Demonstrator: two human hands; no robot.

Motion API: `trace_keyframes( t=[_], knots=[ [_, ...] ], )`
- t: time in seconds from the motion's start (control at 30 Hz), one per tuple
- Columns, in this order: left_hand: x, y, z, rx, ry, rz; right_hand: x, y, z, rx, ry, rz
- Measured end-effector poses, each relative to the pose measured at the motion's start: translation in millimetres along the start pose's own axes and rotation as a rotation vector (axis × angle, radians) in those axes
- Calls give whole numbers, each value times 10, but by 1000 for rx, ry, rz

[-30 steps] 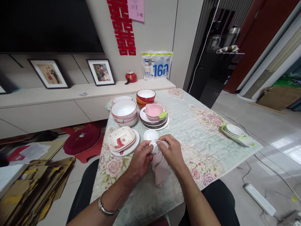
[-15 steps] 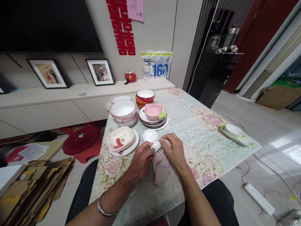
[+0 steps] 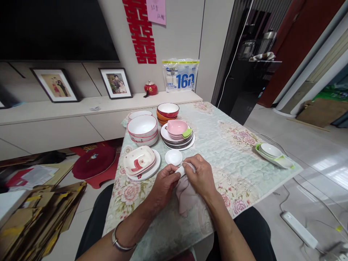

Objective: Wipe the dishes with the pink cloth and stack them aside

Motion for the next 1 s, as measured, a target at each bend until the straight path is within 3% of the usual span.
trace_keyframes(
  t=[0.17,0.33,0.6,0.8,1.0],
  knots=[
    [19,3,14,47,3,-2,88,13,-29,162,-15,-6],
    [1,5,2,-2,-5,18,-41,-27,56,91,5,-103],
    [-44,20,-9,-25,48,51,-31,-23,14,128,7,-46],
    [-60,6,19,-45,163,68,-269,-27,40,27,-32,-139],
    [-62,14,9,-23,183,97,-143,0,-37,33,-76,-21]
  ],
)
Point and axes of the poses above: each hand's wrist, its own y-axis away from the middle knuckle, its own z-axis out of the back of the hand, x = y × z, the point moved 1 cm from there along -y, towards the middle knuckle, and after that the axes turned 14 degrees about -y, right-handed, at the moved point
